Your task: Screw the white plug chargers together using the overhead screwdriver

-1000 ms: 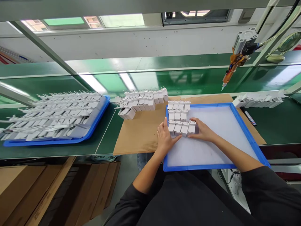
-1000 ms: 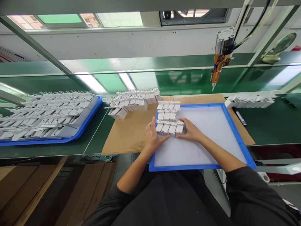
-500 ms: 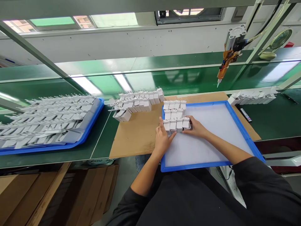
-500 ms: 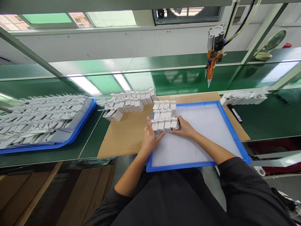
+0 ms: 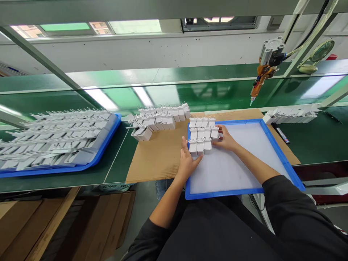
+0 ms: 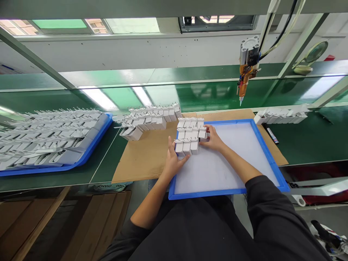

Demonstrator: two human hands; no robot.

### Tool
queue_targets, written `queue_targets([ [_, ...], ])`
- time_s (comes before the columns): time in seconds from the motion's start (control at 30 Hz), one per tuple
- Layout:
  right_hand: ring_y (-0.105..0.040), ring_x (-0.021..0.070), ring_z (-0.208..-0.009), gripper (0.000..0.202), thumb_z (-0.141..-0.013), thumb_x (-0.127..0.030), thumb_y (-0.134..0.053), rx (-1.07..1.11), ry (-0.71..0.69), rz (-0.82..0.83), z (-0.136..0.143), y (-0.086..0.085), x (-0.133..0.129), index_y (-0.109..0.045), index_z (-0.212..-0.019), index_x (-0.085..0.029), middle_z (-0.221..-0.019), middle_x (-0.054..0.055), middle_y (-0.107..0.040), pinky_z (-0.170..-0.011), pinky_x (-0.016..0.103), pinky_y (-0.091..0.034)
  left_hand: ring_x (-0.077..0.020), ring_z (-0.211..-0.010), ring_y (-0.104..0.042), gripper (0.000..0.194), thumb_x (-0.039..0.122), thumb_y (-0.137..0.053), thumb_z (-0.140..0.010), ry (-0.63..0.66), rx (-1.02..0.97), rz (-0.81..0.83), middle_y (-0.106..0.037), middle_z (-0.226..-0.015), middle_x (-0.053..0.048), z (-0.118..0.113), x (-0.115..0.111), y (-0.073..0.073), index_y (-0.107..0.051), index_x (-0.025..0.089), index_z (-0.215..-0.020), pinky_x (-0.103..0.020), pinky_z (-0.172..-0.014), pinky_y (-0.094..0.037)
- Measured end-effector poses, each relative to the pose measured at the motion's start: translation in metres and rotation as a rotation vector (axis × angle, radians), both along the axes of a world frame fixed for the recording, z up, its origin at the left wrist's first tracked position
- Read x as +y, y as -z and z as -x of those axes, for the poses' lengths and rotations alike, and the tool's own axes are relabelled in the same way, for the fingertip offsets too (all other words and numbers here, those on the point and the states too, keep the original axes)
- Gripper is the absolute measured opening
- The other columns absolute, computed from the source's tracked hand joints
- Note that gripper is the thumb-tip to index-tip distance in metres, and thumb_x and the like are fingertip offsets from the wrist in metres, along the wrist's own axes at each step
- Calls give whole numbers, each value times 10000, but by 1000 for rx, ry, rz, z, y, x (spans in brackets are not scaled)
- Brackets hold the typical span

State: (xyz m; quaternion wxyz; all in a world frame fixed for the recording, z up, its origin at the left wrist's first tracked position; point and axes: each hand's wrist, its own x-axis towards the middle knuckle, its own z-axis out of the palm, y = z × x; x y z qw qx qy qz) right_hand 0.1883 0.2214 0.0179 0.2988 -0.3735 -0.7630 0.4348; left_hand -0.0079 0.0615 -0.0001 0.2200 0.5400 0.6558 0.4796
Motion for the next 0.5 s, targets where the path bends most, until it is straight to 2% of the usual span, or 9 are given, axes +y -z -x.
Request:
queue_targets([
  [0.17,-474,284,-1278,796,-644,-399,-766,18,-18,33,-1,5,0,-356,-1315,-277,-1290,114,-427,-1012,502,-534,-313,-1451,-359,1120,179,-679,-758,31,-99,-16,-349,-1567,-193,0,2,3,64,222,-1595,-509,-1184,-301],
  [0.23,-483,287,-1269,826,-634,-400,-775,17,-16,35,2,-1,0,-346,-1329,-278,-1266,110,-437,-1035,521,-519,-302,-1454,-361,1107,140,-654,-746,36,-136,-24,-332,-1582,-177,2,2,6,47,241,-1597,-479,-1174,-328],
  [0.3,-492,299,-1275,851,-627,-416,-792,-16,-31,19,-5,-15,-2,-353,-1344,-289,-1294,114,-441,-1069,549,-488,-292,-1434,-391,1078,122,-626,-747,35,-167,-23,-331,-1584,-179,5,0,10,23,236,-1599,-459,-1152,-361],
  [0.37,-492,320,-1300,837,-639,-459,-801,-119,-30,-45,-33,-33,-7,-389,-1352,-308,-1379,123,-427,-1100,574,-452,-276,-1340,-491,1015,123,-600,-760,4,-203,1,-366,-1560,-190,10,-2,14,-38,220,-1599,-448,-1101,-415],
  [0.4,-497,330,-1307,800,-673,-501,-775,-201,-2,-102,-57,-42,-9,-410,-1359,-312,-1419,128,-425,-1096,579,-453,-264,-1277,-537,970,132,-593,-770,-27,-217,14,-405,-1532,-194,13,-4,16,-89,206,-1595,-441,-1070,-443],
  [0.43,-518,342,-1289,764,-705,-542,-739,-273,78,-162,-86,-48,-11,-427,-1362,-309,-1430,136,-442,-1070,585,-471,-253,-1214,-571,912,148,-591,-783,-65,-224,24,-456,-1490,-194,15,-5,17,-157,190,-1584,-432,-1039,-467],
  [0.5,-579,362,-1204,671,-780,-574,-658,-427,332,-290,-155,-52,-10,-474,-1362,-297,-1367,174,-522,-972,576,-525,-239,-1114,-609,778,197,-594,-818,-135,-221,35,-563,-1377,-183,21,-6,16,-301,152,-1537,-415,-991,-500],
])
